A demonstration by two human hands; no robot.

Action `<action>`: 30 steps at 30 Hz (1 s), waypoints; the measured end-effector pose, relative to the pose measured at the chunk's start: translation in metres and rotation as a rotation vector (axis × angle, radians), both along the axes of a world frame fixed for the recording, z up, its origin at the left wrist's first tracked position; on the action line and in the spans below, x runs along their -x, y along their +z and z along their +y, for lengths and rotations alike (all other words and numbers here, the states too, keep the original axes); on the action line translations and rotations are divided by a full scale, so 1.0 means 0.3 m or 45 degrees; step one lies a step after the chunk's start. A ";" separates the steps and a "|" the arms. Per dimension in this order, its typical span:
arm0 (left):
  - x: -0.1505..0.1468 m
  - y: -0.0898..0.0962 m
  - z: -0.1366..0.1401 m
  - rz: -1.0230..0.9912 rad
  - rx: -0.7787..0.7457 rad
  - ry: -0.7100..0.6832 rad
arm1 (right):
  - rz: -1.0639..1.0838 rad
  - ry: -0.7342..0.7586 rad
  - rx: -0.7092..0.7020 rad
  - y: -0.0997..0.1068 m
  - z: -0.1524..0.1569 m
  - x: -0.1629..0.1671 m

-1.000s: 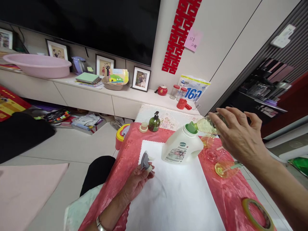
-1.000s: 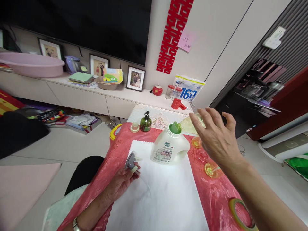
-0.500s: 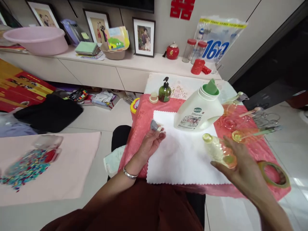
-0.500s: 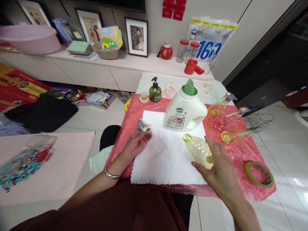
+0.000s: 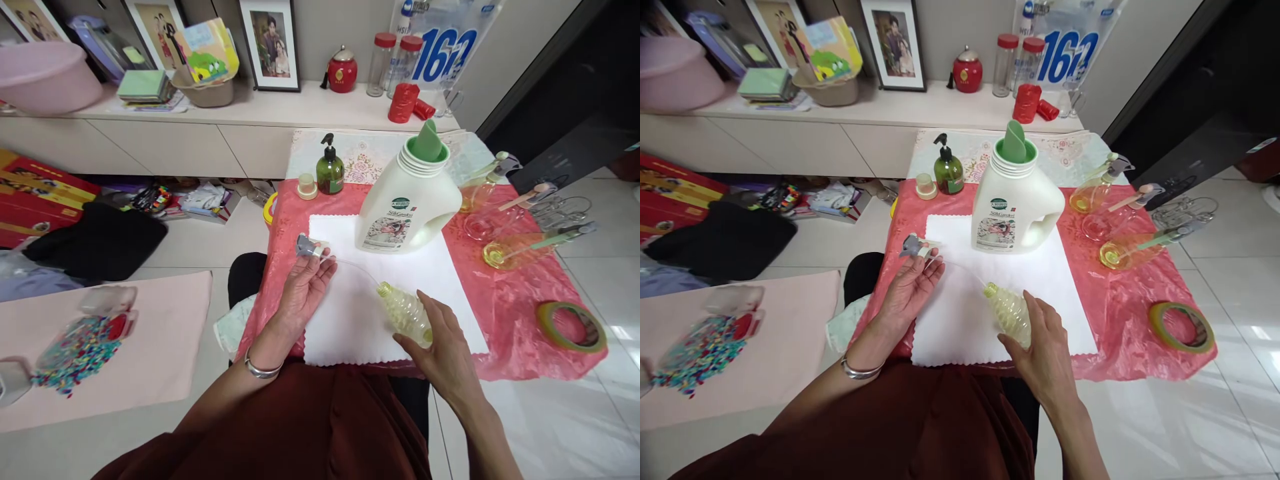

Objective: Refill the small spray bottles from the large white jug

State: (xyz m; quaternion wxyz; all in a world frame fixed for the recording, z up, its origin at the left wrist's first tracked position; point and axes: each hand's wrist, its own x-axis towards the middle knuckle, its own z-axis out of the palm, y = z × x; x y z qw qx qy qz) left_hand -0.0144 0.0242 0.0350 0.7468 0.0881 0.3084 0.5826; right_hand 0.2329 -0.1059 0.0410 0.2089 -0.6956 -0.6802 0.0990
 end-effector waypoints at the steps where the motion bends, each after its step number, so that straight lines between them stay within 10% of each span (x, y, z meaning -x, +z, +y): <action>1: -0.002 0.003 -0.002 0.015 0.001 -0.003 | 0.015 0.006 -0.001 0.001 0.004 0.005; 30: -0.097 0.000 -0.131 0.209 -0.104 -0.328 | 0.217 0.119 -0.074 0.014 0.001 0.136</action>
